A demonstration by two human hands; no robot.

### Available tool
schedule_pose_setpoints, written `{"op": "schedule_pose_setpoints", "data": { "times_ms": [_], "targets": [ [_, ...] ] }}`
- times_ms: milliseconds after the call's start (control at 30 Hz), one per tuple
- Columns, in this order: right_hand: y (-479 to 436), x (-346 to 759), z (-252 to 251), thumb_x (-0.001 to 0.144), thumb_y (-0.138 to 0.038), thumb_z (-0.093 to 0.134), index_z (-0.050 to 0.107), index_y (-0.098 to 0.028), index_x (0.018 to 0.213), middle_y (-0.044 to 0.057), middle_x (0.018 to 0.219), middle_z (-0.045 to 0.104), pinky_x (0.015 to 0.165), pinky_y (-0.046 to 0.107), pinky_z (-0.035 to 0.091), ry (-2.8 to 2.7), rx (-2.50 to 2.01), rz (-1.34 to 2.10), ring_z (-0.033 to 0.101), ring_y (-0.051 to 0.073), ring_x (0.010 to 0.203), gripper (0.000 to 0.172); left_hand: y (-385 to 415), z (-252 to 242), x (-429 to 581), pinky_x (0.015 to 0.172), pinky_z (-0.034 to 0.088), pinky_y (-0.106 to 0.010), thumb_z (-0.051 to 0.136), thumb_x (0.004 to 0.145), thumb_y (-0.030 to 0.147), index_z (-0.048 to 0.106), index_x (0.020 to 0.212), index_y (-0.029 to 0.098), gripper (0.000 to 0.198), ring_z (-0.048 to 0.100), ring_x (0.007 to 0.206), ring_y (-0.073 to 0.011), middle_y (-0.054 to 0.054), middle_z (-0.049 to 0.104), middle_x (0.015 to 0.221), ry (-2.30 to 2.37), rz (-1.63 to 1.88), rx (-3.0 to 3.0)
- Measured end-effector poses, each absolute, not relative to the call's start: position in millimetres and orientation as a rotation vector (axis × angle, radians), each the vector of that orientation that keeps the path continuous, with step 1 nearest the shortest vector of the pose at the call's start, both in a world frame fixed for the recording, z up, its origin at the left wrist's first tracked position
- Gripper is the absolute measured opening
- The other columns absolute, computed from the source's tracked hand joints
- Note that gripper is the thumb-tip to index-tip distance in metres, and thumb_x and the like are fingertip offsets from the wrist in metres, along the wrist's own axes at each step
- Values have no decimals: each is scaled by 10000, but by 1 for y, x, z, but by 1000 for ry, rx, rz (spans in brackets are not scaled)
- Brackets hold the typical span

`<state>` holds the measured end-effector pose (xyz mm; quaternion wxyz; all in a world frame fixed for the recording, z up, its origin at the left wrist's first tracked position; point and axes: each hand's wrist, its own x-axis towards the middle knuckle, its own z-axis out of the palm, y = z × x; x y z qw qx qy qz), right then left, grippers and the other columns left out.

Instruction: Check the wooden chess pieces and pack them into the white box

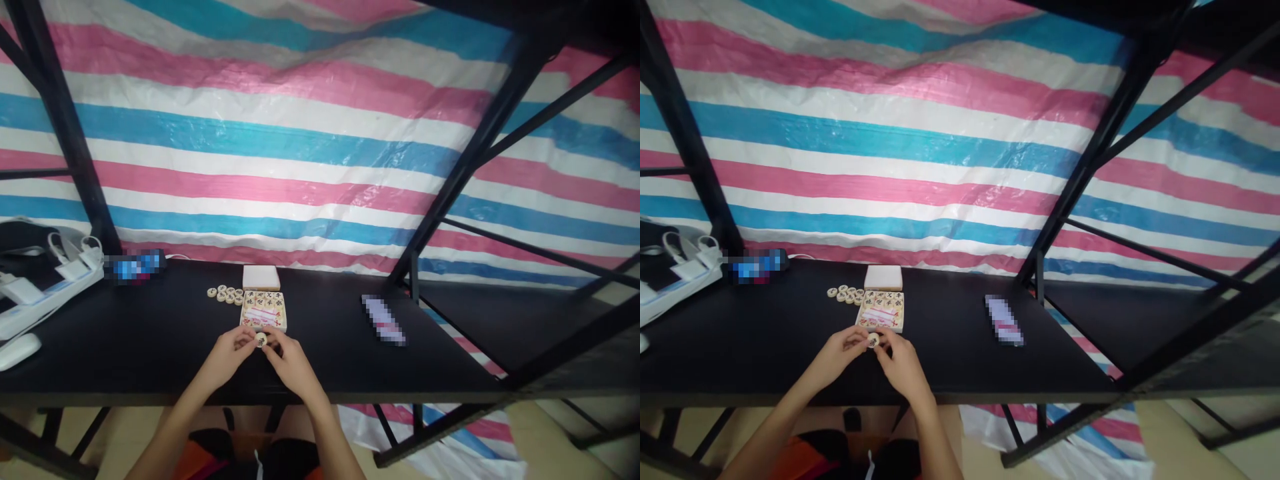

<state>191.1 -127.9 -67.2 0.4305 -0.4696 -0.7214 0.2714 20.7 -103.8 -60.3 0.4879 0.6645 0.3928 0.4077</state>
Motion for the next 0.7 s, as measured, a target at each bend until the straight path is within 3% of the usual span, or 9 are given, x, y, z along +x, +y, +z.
{"op": "schedule_pose_setpoints", "data": {
  "times_ms": [200,533,700],
  "targets": [
    [-129,191,-63,846,-179,484,583,-217,1055,9,866,679,707,236,464,-1793,-1157,699,617,142,728,235,-106,-56,21,713,464,-255,555,815,385,643,774,158,247,621,751,-184,-27,676,757,996,948,1683],
    [-131,190,-60,865,-221,489,602,-207,1068,5,787,674,678,233,467,-1774,-1147,705,603,140,683,232,-109,-49,21,674,462,-259,492,841,410,698,855,156,327,611,719,-196,-38,696,755,1087,890,1779],
    [-131,190,-59,886,-251,472,612,-210,1093,4,765,673,659,227,460,-1777,-1149,693,601,137,671,253,-109,-48,19,670,463,-256,484,842,428,694,784,160,345,617,722,-198,-36,695,740,1088,896,1808]
  ]
}}
